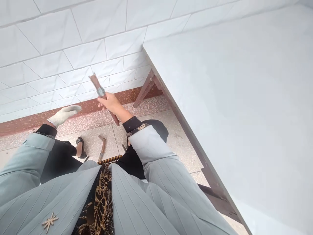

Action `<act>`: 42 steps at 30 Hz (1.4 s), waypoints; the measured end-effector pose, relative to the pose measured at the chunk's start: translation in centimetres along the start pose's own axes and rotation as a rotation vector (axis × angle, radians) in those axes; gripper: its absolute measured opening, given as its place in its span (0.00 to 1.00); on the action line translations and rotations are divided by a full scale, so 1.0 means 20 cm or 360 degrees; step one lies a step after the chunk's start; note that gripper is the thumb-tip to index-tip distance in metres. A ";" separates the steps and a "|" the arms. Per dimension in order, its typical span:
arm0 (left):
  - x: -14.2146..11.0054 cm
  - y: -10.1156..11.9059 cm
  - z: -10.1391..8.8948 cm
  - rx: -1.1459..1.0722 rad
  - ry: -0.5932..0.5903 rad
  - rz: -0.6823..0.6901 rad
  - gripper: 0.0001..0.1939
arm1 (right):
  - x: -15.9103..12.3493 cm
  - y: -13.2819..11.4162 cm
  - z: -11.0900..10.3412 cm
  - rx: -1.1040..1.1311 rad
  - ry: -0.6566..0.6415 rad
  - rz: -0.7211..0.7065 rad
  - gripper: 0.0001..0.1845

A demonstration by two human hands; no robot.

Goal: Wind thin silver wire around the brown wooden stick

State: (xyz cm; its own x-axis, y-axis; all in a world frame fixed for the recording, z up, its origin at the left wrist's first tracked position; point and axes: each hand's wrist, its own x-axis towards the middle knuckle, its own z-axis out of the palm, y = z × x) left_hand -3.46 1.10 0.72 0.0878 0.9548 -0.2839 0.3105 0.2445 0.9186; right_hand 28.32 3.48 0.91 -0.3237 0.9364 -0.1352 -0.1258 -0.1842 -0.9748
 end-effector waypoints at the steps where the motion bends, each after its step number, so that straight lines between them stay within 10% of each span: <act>1: 0.01 0.04 0.12 -0.0199 -0.0162 0.0169 0.16 | -0.01 0.01 0.06 -0.0083 -0.0041 0.0010 0.06; 4: 0.01 0.10 0.41 -0.0577 -0.0667 0.0335 0.30 | -0.03 0.00 0.18 -0.0165 -0.0210 0.0067 0.07; 8: 0.00 0.10 0.56 -0.0752 -0.0697 0.0212 0.26 | -0.03 -0.04 0.20 -0.0107 -0.0197 0.0222 0.10; 16: -0.02 0.16 0.40 0.0410 -0.0341 0.0388 0.14 | -0.06 -0.17 0.02 0.0066 -0.0192 0.0382 0.10; 23: -0.08 0.14 0.41 0.1580 -0.0390 0.0603 0.19 | -0.08 -0.23 -0.10 -0.0301 -0.0293 0.0404 0.16; 30: -0.13 0.18 0.43 0.1598 -0.0532 0.0777 0.18 | 0.02 -0.20 -0.13 -0.1567 -0.0319 0.0248 0.13; 34: -0.11 0.20 0.42 0.1490 -0.0502 0.0783 0.18 | 0.03 -0.08 -0.02 -0.2428 -0.0816 0.0244 0.16; 39: -0.06 0.21 0.39 0.1437 -0.0562 0.0734 0.16 | -0.07 -0.08 0.08 -0.2209 -0.1651 0.0301 0.11; 42: -0.02 0.19 0.37 0.1025 -0.0598 0.0701 0.12 | -0.10 -0.17 0.01 -0.1596 -0.1640 0.0060 0.16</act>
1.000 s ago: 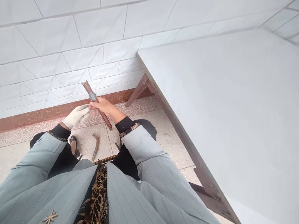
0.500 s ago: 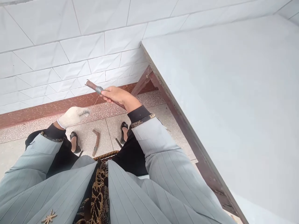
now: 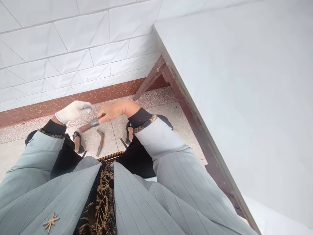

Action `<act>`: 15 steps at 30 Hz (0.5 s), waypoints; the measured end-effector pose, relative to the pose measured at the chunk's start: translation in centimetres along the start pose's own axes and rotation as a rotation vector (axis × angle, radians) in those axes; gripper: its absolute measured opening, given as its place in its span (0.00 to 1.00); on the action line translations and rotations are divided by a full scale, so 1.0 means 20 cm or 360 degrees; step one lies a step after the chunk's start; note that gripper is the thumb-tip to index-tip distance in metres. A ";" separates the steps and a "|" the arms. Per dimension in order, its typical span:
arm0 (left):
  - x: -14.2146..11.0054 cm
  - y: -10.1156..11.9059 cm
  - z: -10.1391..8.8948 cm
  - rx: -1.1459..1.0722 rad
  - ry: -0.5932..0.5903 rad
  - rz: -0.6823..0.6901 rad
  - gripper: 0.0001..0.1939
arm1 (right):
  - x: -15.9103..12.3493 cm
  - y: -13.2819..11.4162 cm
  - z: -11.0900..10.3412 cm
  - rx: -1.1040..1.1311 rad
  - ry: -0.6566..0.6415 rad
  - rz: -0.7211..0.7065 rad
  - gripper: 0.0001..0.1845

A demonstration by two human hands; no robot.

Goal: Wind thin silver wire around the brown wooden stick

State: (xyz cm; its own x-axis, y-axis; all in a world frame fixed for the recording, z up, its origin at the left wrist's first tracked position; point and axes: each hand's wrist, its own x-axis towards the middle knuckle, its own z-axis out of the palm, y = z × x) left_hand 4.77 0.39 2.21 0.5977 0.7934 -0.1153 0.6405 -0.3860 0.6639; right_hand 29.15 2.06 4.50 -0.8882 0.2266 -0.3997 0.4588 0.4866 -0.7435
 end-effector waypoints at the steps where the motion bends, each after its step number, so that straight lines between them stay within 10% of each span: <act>1: 0.01 -0.01 0.00 -0.0191 0.0063 0.0007 0.11 | -0.03 0.01 -0.02 0.0103 0.0235 -0.0070 0.16; 5: 0.02 -0.02 0.03 -0.0836 0.0167 -0.0038 0.11 | -0.08 0.06 -0.06 0.0580 0.1108 -0.0103 0.19; 9: 0.01 0.05 0.06 -0.0966 -0.0130 -0.0099 0.08 | -0.02 0.10 -0.07 0.0607 0.1626 0.0217 0.20; 12: -0.01 0.10 0.05 -0.0910 -0.0270 -0.0143 0.08 | 0.00 0.12 -0.07 0.0120 0.1618 0.0619 0.14; 15: -0.03 0.11 0.02 -0.0783 -0.0214 -0.0127 0.09 | 0.00 0.10 -0.07 -0.0338 0.1169 0.0875 0.12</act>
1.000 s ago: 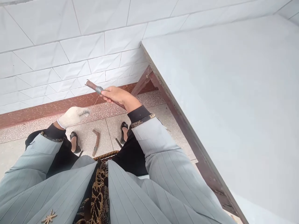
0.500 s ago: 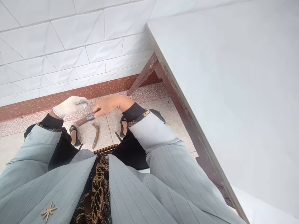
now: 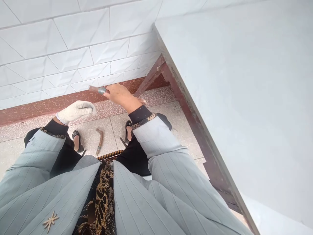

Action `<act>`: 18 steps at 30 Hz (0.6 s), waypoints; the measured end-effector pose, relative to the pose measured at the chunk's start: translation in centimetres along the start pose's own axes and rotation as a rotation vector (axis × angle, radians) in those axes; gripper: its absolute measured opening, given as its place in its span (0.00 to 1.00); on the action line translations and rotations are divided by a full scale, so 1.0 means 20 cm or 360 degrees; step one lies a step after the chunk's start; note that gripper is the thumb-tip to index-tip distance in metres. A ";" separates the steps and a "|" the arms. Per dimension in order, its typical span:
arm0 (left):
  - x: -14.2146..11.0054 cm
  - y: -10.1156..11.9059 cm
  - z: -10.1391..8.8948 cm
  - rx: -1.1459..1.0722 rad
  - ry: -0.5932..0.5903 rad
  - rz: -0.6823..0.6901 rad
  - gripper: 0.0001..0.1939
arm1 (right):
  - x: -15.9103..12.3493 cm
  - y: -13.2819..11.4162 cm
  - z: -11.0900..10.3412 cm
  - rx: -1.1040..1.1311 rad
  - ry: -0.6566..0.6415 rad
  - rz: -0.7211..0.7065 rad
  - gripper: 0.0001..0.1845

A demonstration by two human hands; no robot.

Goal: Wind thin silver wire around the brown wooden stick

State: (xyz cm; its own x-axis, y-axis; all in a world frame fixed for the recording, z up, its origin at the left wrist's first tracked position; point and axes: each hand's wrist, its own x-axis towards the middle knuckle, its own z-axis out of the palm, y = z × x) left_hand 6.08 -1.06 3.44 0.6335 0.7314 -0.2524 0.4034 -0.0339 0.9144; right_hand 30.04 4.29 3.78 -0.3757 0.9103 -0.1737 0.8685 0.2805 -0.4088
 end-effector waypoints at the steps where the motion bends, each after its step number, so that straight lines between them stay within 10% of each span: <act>1: -0.01 0.00 -0.01 0.0078 0.0052 0.0020 0.09 | -0.01 -0.01 0.00 -0.0142 -0.0175 -0.0023 0.13; 10: 0.01 -0.08 -0.10 0.0468 0.0180 0.0015 0.13 | -0.09 -0.07 -0.03 0.0048 -0.1407 -0.0543 0.12; 14: 0.04 -0.11 -0.07 0.0324 0.0217 0.0004 0.12 | -0.12 -0.01 -0.09 0.0851 -0.0851 -0.0698 0.16; 18: 0.06 -0.09 0.00 0.0138 0.0094 -0.0005 0.10 | -0.10 0.03 -0.10 0.1200 0.0025 -0.0325 0.19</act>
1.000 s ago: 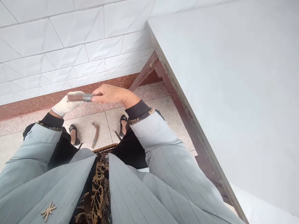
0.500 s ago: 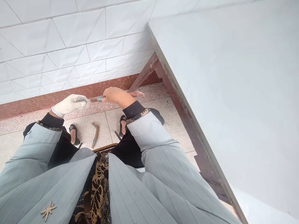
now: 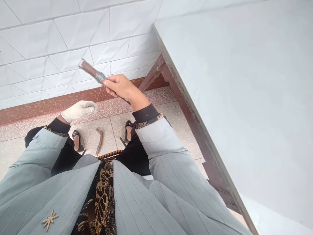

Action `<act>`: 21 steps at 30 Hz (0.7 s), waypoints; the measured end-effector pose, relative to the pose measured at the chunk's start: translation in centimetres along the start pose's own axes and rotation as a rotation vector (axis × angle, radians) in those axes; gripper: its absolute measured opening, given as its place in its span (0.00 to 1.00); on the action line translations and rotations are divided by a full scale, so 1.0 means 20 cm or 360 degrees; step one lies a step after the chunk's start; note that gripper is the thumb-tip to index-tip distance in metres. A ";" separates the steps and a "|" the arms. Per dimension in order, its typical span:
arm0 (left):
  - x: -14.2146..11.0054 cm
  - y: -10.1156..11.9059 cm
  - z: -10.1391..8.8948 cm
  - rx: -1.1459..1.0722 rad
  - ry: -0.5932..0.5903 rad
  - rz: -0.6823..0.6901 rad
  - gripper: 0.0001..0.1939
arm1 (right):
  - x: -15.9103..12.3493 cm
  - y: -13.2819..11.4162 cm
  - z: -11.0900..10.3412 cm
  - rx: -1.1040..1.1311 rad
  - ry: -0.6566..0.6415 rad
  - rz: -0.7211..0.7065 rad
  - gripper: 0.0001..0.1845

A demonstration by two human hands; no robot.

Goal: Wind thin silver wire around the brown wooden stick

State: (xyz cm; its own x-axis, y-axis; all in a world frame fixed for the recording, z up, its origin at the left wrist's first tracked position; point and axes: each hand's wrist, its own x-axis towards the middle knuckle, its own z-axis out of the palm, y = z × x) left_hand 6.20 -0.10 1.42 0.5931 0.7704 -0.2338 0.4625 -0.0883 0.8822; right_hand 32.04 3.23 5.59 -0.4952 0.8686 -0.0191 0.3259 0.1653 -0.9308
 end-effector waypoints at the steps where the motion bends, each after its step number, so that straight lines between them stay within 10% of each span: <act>1: 0.00 0.01 0.02 -0.0045 -0.0054 0.0005 0.09 | 0.01 0.01 0.00 -0.0083 0.0121 0.0073 0.19; 5: -0.01 0.03 0.04 -0.0262 -0.0212 0.0014 0.10 | 0.06 0.05 0.04 -0.0856 0.0158 0.0328 0.14; 9: -0.02 -0.01 0.02 -0.0411 -0.0229 0.0082 0.12 | 0.06 0.04 0.06 -0.1400 -0.0355 0.0417 0.12; 13: -0.01 -0.06 0.01 -0.0496 -0.0206 0.0081 0.18 | 0.03 0.00 0.04 -0.0999 -0.1390 0.0585 0.14; 15: -0.01 -0.07 0.01 -0.0564 -0.0167 0.0044 0.19 | 0.01 -0.01 0.02 -0.0569 -0.1587 0.0442 0.13; 21: 0.01 -0.06 0.05 -0.0977 -0.0034 0.0087 0.24 | 0.02 0.02 0.09 0.0147 -0.0262 0.0034 0.18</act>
State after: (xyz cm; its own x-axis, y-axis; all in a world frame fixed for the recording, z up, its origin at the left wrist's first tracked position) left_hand 6.50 -0.46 -0.19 0.6211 0.7618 -0.1843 -0.0288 0.2572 0.9659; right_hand 30.59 2.74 4.64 -0.6165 0.7820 -0.0914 0.2663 0.0978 -0.9589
